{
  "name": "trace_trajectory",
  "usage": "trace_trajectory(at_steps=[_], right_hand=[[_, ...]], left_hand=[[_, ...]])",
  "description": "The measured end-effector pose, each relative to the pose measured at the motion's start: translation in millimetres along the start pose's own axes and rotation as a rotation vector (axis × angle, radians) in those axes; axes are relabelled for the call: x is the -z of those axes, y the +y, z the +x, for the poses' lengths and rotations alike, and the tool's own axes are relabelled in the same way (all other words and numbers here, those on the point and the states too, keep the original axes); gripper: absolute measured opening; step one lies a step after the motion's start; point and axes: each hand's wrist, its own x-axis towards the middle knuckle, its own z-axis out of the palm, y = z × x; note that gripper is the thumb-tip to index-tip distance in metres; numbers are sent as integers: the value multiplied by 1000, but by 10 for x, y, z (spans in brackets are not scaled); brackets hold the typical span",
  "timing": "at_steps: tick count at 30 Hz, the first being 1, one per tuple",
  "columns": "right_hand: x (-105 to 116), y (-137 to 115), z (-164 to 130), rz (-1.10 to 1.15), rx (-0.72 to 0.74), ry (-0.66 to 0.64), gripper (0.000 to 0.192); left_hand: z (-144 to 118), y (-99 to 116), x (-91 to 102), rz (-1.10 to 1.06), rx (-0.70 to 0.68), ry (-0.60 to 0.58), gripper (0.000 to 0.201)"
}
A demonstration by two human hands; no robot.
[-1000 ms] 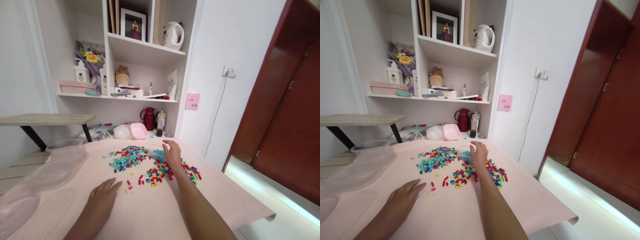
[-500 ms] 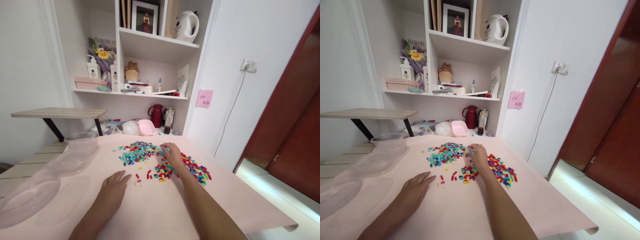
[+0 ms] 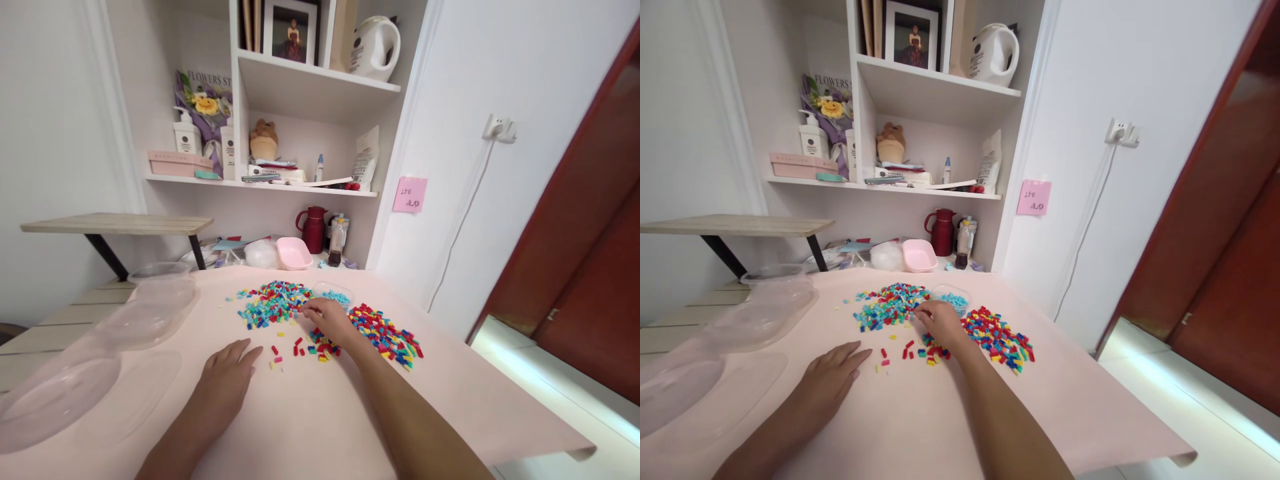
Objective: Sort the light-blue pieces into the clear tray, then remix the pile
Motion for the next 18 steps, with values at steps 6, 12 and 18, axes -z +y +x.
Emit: trace_trajectory(at_steps=[6,12,18], right_hand=[[-11,9,6,-40,17,-20,20],[-20,-12,-10,-47,12,-31,21],[-6,-54,-19,-59,-10,-69,22]], left_hand=[[2,-10,-8,-14,-4,4,47],[-14,-14,-13,-67,-9,23,47],[-15,-13,-4,-94,-9,44,46]])
